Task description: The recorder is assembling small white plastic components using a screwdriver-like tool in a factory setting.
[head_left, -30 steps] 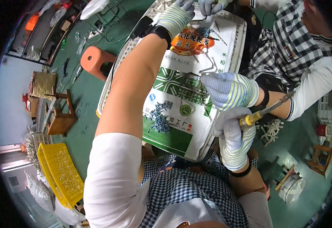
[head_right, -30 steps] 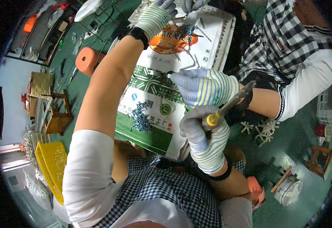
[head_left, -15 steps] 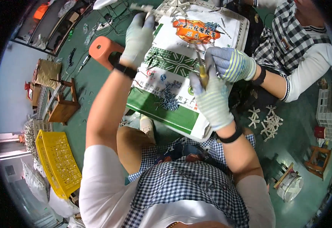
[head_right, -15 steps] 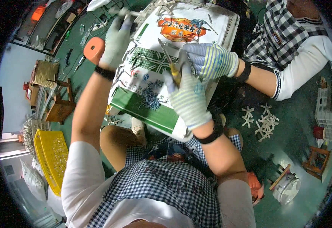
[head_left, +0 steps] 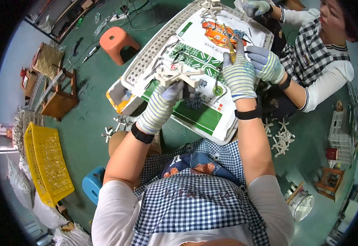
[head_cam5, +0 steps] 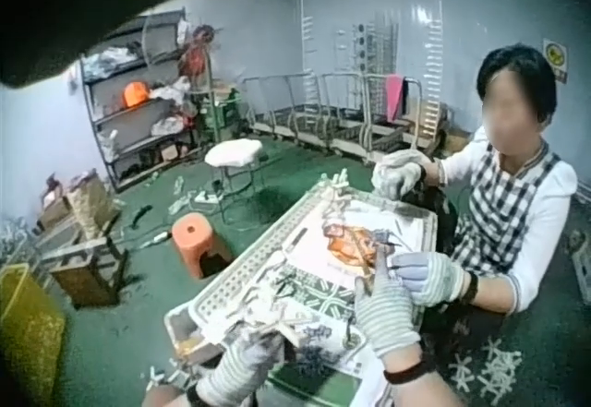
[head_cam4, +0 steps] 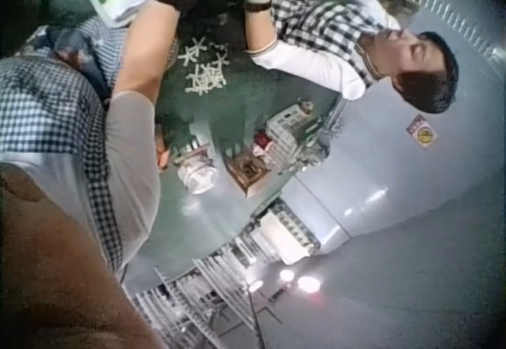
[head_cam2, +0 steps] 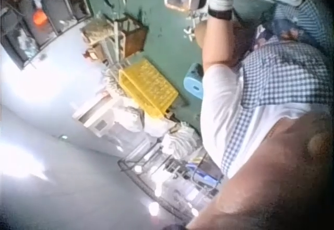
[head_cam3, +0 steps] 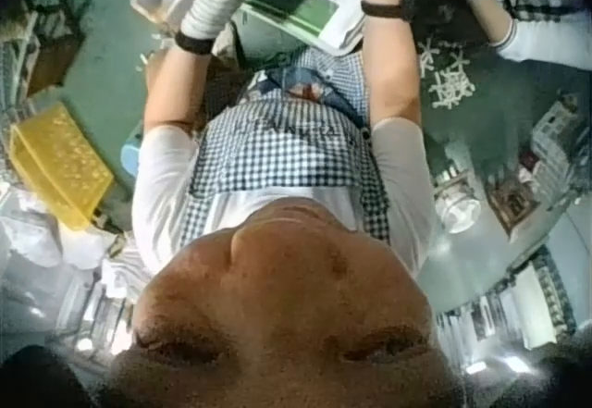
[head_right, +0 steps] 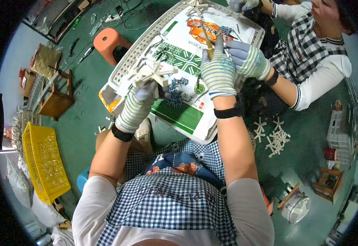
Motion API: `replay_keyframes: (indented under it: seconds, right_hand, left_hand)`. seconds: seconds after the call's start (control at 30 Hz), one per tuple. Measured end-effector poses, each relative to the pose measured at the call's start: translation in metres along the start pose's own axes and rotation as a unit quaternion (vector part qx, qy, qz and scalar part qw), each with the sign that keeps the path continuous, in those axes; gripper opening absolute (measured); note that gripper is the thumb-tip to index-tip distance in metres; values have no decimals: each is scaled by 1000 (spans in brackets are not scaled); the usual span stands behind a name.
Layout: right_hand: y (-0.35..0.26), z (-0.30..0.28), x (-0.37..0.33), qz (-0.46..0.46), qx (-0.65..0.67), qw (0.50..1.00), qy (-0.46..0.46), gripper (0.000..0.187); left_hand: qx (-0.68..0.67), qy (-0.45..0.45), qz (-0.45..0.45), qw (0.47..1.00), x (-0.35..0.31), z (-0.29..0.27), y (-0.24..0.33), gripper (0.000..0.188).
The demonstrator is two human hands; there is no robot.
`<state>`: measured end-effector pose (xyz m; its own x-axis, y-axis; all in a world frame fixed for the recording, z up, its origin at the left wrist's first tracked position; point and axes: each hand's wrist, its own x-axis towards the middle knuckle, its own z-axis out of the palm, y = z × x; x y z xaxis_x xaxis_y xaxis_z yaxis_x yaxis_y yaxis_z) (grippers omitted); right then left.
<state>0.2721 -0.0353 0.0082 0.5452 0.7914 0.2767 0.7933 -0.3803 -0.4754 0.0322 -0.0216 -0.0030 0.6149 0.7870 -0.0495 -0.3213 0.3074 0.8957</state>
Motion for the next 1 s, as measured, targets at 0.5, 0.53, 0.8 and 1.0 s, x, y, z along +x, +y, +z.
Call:
replay_keyframes:
  seconds: [0.5,0.53,0.8,1.0]
  right_hand:
    - [2,-44,-61,122,574,778,-224,48]
    - [0,-43,-65,111,601,750,-253,58]
    - [-15,-36,-88,58,592,724,-349,56]
    - [-21,-33,-91,60,578,746,-325,53]
  left_hand:
    - [175,-20,-28,984,-13,0,12,39]
    - [262,27,65,963,-19,4,9,41]
    - [46,16,17,999,-19,19,5,39]
    - [378,53,76,921,-13,-22,-35,37]
